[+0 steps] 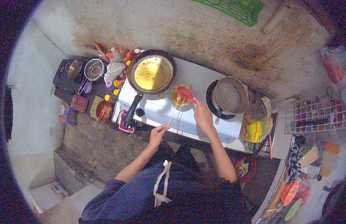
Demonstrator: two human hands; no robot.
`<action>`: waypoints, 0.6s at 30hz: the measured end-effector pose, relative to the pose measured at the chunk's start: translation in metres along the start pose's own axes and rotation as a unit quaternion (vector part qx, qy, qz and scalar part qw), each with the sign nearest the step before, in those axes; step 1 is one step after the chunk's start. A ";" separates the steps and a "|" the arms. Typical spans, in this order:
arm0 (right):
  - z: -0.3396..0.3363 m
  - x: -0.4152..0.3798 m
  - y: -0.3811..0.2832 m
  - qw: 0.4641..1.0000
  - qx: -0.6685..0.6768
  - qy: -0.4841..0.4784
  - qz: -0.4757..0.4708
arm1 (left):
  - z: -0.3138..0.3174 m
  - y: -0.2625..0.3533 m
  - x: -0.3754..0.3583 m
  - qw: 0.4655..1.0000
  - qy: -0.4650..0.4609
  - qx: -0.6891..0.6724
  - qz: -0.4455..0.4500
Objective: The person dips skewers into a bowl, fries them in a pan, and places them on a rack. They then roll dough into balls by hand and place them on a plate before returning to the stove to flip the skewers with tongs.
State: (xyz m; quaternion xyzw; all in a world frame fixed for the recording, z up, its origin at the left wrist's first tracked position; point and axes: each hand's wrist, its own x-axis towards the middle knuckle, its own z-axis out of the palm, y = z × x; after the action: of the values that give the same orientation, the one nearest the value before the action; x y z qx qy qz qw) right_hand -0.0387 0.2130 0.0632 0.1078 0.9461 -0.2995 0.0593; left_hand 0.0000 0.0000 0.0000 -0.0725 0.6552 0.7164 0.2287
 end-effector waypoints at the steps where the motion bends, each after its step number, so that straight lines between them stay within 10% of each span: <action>1: 0.003 0.002 0.000 0.999 -0.033 0.032 -0.028 | -0.001 0.003 -0.002 1.000 -0.003 -0.005 -0.013; 18: 0.037 0.010 -0.017 0.965 -0.209 0.083 -0.131 | -0.012 0.017 -0.012 0.998 0.050 -0.027 -0.003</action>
State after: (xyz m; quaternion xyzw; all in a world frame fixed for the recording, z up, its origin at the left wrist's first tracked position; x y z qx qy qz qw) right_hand -0.0509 0.1798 0.0405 -0.0076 0.9952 -0.0900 -0.0385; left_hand 0.0007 -0.0148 0.0189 -0.1165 0.6458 0.7288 0.1957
